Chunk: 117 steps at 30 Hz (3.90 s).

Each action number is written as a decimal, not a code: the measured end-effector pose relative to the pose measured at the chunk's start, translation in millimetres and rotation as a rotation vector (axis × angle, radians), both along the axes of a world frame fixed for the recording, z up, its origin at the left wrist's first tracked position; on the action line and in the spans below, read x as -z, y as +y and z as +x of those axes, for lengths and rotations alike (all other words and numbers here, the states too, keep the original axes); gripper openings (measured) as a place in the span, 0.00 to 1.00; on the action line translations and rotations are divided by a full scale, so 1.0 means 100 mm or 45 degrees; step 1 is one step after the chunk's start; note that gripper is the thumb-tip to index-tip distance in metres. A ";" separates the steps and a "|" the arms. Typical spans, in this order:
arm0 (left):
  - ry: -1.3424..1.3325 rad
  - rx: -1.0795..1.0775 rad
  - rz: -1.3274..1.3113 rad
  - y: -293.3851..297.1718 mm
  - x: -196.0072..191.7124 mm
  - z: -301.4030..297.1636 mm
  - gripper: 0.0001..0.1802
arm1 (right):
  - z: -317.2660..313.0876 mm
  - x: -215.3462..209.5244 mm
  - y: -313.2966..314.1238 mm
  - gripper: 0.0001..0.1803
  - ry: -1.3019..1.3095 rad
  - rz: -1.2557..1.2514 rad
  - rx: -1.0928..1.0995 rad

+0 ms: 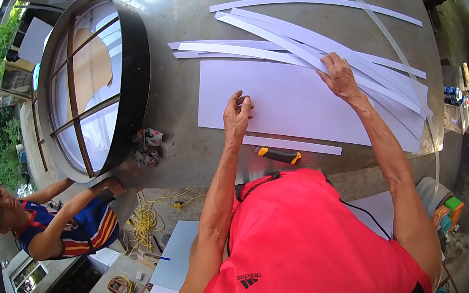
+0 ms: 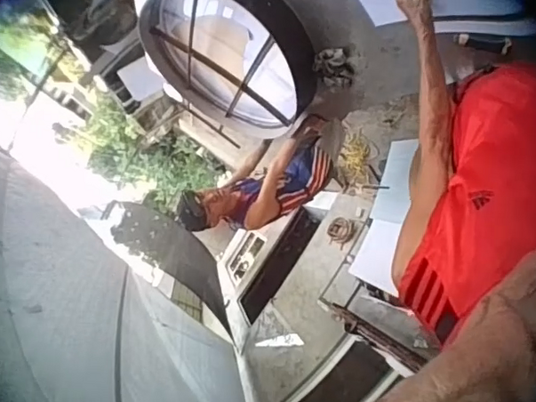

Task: Cutting and measuring white vinyl strips to fit onto a circular sign frame.

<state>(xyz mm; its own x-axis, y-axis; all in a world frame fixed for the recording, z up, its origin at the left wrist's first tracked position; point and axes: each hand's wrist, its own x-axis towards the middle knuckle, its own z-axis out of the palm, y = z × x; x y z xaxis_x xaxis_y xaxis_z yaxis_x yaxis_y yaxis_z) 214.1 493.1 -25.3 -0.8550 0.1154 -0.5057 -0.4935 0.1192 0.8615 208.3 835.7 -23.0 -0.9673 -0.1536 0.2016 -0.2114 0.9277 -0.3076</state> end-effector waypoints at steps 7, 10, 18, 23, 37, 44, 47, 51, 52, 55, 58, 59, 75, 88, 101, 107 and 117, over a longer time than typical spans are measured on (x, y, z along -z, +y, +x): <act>0.158 -0.860 0.782 -0.24 -0.14 -0.32 0.32 | 0.72 -0.20 -0.49 0.20 -0.249 -0.366 -0.161; 0.153 -0.946 0.672 -0.45 -0.02 -0.16 0.25 | 0.98 -0.12 -0.69 0.21 -0.293 -0.378 -0.225; 0.051 -1.202 0.875 -0.79 0.28 0.39 0.25 | 1.10 -0.07 -1.21 0.19 -0.361 -0.549 -0.185; 0.035 -1.247 1.115 -0.91 0.21 0.49 0.27 | 1.06 -0.07 -1.36 0.20 -0.341 -0.569 -0.303; 0.150 -1.374 0.925 -0.85 0.32 0.59 0.17 | 1.23 0.04 -1.60 0.20 -0.488 -0.446 -0.452; 0.158 -1.340 0.804 -0.84 0.30 0.58 0.13 | 1.29 0.07 -1.64 0.20 -0.427 -0.471 -0.467; 0.166 -1.338 0.755 -0.85 0.32 0.58 0.11 | 1.29 0.08 -1.65 0.21 -0.450 -0.460 -0.473; 0.203 -1.319 0.691 -0.82 0.30 0.57 0.10 | 1.31 0.10 -1.64 0.22 -0.461 -0.495 -0.467; 0.201 -1.322 0.691 -0.81 0.29 0.57 0.10 | 1.31 0.11 -1.64 0.22 -0.464 -0.494 -0.468; 0.249 -1.301 0.655 -0.80 0.28 0.57 0.08 | 1.31 0.12 -1.65 0.22 -0.496 -0.513 -0.451; 0.248 -1.280 0.714 -0.80 0.22 0.56 0.11 | 1.32 0.13 -1.64 0.22 -0.523 -0.542 -0.415; 0.209 -1.325 0.873 -0.81 0.19 0.55 0.14 | 1.32 0.13 -1.64 0.22 -0.511 -0.538 -0.408; 0.228 -1.303 1.074 -0.88 0.15 0.56 0.20 | 1.29 0.13 -1.63 0.21 -0.529 -0.548 -0.409; 0.162 -1.483 0.932 -1.13 0.30 0.59 0.17 | 1.28 0.07 -1.57 0.24 -0.665 -0.546 -0.429; -0.020 -1.697 0.810 -1.84 0.47 0.77 0.20 | 1.57 -0.18 -1.30 0.22 -0.658 -0.303 -0.580; -0.055 -1.751 0.684 -2.09 0.53 0.84 0.20 | 1.80 -0.20 -1.37 0.21 -0.517 -0.372 -0.552; -0.067 -1.668 0.637 -2.83 0.69 1.02 0.16 | 2.31 -0.08 -1.26 0.23 -0.389 -0.348 -0.321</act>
<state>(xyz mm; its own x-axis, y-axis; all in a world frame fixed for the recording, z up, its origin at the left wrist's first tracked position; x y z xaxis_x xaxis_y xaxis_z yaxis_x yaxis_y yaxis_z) 316.2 209.7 -94.8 -0.4624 -0.5657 -0.6828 -0.0385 -0.7565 0.6528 438.9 709.9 -14.9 -0.9280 -0.3720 -0.0201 -0.2816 0.7356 -0.6161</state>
